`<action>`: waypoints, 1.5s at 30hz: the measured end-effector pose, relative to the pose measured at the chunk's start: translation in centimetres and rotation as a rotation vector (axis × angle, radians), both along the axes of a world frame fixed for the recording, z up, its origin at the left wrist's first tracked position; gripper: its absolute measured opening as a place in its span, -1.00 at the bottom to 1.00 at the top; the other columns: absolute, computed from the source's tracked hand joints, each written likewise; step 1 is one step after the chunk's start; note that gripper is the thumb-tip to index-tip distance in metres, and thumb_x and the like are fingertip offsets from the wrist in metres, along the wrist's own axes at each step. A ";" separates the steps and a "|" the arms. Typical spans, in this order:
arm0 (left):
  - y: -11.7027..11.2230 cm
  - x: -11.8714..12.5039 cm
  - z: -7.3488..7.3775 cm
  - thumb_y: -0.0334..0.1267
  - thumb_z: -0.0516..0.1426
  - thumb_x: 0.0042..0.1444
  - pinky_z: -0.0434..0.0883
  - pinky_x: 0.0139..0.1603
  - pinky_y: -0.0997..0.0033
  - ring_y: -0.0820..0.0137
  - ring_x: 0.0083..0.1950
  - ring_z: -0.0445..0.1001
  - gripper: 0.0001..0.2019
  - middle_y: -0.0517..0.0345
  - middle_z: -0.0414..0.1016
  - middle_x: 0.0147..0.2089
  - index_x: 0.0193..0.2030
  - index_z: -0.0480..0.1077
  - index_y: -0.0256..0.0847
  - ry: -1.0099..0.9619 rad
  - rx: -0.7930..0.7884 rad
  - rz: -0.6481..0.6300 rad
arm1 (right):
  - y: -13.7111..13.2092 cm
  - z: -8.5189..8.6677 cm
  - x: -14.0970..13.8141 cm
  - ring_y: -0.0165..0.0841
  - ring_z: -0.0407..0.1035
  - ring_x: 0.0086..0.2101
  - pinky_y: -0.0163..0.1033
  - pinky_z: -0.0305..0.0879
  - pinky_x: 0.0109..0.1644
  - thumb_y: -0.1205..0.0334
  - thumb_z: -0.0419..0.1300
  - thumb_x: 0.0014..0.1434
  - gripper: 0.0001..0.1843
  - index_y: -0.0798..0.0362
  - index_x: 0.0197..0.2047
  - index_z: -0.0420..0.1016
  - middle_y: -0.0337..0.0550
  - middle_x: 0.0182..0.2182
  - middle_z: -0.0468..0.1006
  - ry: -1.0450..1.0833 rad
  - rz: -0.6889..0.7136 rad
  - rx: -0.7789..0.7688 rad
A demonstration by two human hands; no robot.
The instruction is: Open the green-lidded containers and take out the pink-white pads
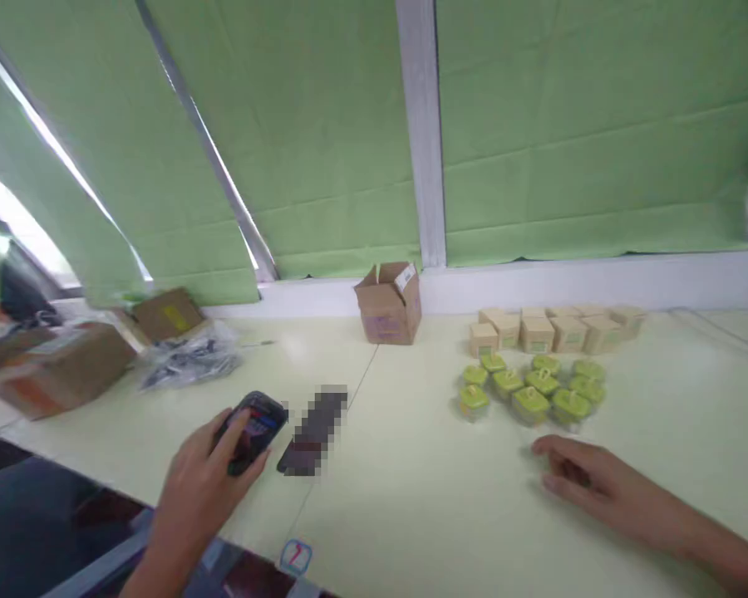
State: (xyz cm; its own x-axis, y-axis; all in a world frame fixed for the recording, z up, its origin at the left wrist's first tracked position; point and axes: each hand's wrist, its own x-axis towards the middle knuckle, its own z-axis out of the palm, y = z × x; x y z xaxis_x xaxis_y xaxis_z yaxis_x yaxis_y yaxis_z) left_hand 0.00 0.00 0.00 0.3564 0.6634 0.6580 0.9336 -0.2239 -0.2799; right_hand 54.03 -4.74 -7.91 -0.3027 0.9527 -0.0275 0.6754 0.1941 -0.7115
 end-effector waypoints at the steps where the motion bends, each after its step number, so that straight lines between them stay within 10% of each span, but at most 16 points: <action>1: -0.1 0.1 0.0 -0.09 0.14 0.19 0.39 0.09 -0.11 -0.08 0.10 0.42 -0.49 -0.26 0.32 0.19 0.24 0.23 -0.24 -0.007 0.008 -0.003 | -0.1 0.0 0.0 -0.26 0.31 -0.36 -0.21 0.24 -0.26 -0.05 -0.02 0.31 -0.59 0.04 0.07 0.29 -0.21 -0.40 0.36 0.003 0.000 0.003; 34: 0.0 0.0 -0.3 -0.02 0.10 0.18 0.25 0.23 -0.06 -0.05 0.21 0.32 -0.39 -0.17 0.26 0.26 0.33 0.09 -0.16 -0.094 -0.049 0.042 | 0.1 -1.0 0.3 -0.26 0.33 -0.34 -0.22 0.25 -0.26 -0.05 0.04 0.27 -0.59 0.01 0.07 0.33 -0.20 -0.38 0.39 0.059 -0.044 0.008; 45: 5.8 -3.7 -1.4 0.14 0.15 0.02 0.43 -0.06 0.15 -0.05 -0.02 0.54 -0.08 -0.24 0.49 0.08 0.40 -0.09 -0.30 -0.334 -0.497 0.382 | 0.1 -0.4 0.1 -0.29 0.32 -0.39 -0.25 0.24 -0.30 0.00 0.09 0.25 -0.63 0.01 0.04 0.38 -0.23 -0.43 0.41 0.084 -0.036 0.047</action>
State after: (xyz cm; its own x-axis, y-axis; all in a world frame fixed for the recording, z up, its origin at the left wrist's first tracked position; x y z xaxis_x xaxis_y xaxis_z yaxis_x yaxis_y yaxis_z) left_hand -3.72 5.82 -1.36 -0.1291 0.9517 0.2786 0.9903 0.1094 0.0852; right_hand 54.15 -4.63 -8.34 -0.2676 0.9626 0.0416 0.6212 0.2054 -0.7563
